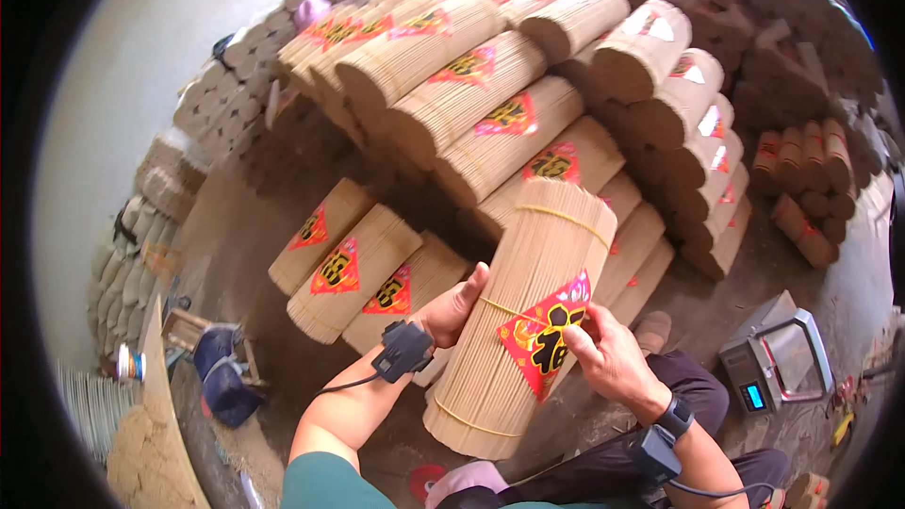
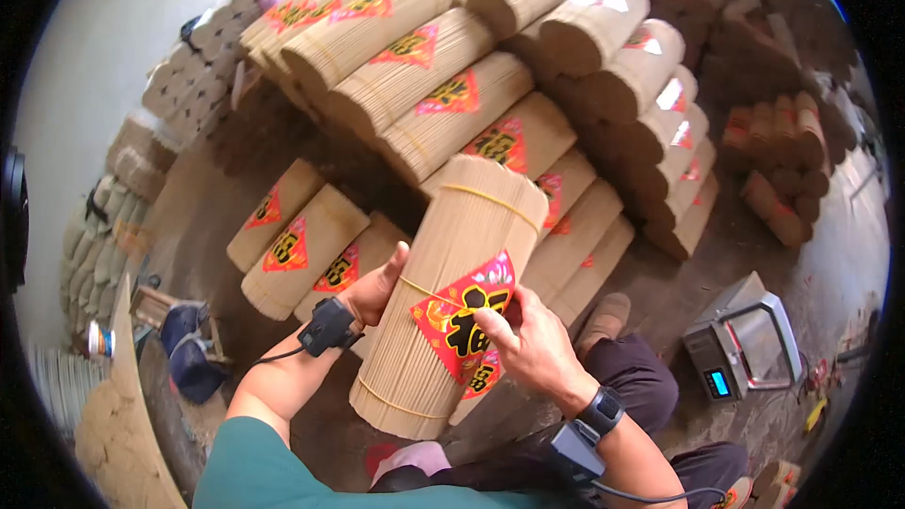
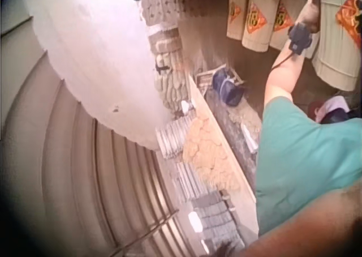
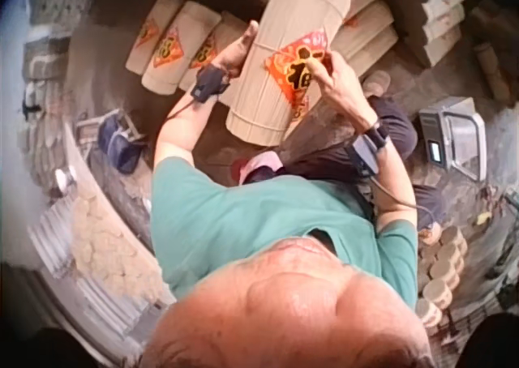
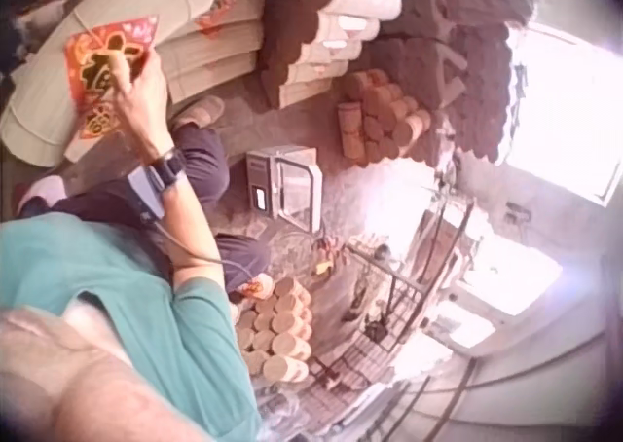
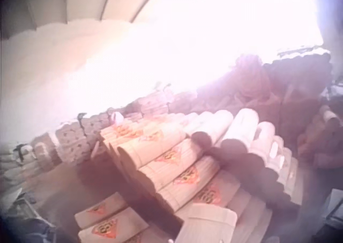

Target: Packaging and heat-sealing bundles of wooden sticks with stickers and rubber bands in a factory setting.

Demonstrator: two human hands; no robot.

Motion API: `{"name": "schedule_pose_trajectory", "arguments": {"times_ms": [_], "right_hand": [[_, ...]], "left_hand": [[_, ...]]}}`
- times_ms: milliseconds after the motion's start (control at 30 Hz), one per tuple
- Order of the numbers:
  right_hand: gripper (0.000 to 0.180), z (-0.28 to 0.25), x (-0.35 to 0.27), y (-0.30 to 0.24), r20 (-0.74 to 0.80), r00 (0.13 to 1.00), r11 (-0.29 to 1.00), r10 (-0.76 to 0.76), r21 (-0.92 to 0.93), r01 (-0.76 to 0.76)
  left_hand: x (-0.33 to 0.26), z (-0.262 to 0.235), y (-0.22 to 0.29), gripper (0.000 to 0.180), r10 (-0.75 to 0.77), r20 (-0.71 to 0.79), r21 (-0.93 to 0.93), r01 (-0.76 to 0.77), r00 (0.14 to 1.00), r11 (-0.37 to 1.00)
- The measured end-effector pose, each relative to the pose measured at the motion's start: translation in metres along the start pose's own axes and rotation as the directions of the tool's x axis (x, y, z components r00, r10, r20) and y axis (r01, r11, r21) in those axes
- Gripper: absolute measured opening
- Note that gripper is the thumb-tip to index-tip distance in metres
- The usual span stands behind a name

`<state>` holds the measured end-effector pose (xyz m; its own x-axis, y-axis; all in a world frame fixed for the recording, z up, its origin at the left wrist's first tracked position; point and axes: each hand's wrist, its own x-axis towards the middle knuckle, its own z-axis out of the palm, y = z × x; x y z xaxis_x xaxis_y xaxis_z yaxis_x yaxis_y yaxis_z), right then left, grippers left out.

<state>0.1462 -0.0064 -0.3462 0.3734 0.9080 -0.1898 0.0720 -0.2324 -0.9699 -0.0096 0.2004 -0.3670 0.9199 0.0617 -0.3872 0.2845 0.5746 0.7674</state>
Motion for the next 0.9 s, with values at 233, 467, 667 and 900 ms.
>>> {"name": "schedule_pose_trajectory", "arguments": {"times_ms": [233,467,667,900], "right_hand": [[0.079,-0.075,-0.054,-0.039,-0.392,0.885,0.931,-0.251,0.153,0.332],[0.056,-0.187,-0.139,-0.045,-0.432,0.901,0.908,-0.04,0.36,0.213],[0.086,-0.22,-0.237,-0.015,-0.551,0.823,0.937,-0.14,0.195,0.29],[0.068,-0.232,-0.295,0.124,-0.714,0.655,0.593,0.248,0.646,0.48]], "left_hand": [[0.085,0.114,0.014,0.095,0.139,0.199,-0.048,-0.132,0.97,0.99],[0.154,0.248,0.029,0.086,0.057,0.466,0.054,-0.093,0.883,0.994],[0.226,0.325,-0.049,0.077,-0.093,0.527,0.051,0.078,0.845,0.996],[0.246,0.366,-0.172,0.067,-0.183,0.589,0.152,0.114,0.787,0.982]]}}
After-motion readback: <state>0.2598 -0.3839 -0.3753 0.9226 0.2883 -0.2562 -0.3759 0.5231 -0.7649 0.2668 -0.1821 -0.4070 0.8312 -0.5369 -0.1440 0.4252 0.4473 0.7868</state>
